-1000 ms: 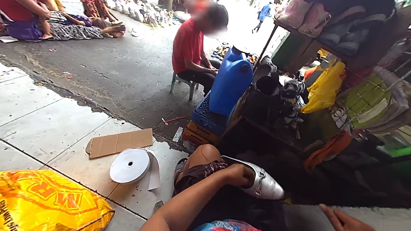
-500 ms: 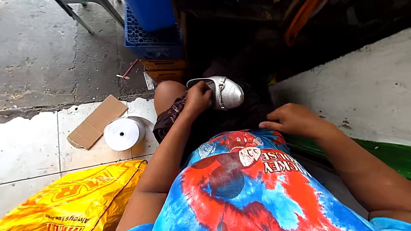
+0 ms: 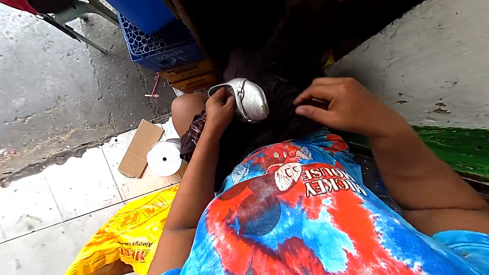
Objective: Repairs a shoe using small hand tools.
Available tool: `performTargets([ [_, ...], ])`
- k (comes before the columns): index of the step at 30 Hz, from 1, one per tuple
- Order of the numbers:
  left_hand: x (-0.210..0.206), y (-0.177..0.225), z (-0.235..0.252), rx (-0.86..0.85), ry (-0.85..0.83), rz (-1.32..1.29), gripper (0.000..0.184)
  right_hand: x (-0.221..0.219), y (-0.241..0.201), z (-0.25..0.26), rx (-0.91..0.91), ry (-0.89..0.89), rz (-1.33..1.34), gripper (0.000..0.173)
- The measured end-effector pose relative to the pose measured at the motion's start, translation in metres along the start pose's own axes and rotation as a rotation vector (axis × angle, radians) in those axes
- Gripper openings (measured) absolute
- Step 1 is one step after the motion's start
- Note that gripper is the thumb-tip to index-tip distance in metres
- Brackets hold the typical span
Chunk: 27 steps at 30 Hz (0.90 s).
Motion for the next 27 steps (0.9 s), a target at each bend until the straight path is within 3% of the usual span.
performTargets([
  [6,0.001,-0.004,-0.001,-0.01,0.019,-0.003,0.019,-0.042,-0.009,0.021,0.063,-0.014,0.146,0.021],
  [15,-0.002,-0.005,0.0,0.018,0.016,-0.051,0.023,-0.04,-0.008,0.029,0.085,-0.02,0.238,0.015],
  [19,-0.005,-0.006,0.0,0.045,-0.02,-0.08,0.024,-0.04,-0.007,0.025,-0.006,-0.158,0.655,0.009],
  [22,-0.005,-0.007,0.0,0.044,-0.029,-0.112,0.023,-0.022,-0.013,0.021,0.13,-0.21,0.975,0.016],
  [24,-0.006,-0.009,0.001,0.042,-0.032,-0.116,0.024,0.009,-0.019,0.019,0.261,-0.169,1.063,0.023],
  [27,-0.006,-0.008,0.001,0.054,-0.049,-0.108,0.026,0.057,-0.024,0.012,0.366,-0.091,1.08,0.019],
])
Point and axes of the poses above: each hand's wrist, its own z-axis towards the middle knuckle, its own x-axis out of the back of the hand, y = z × x, the point moved 6 cm from there along z, towards the middle knuckle, and after that the axes turned 15 degrees about y, right-handed, at the moved point
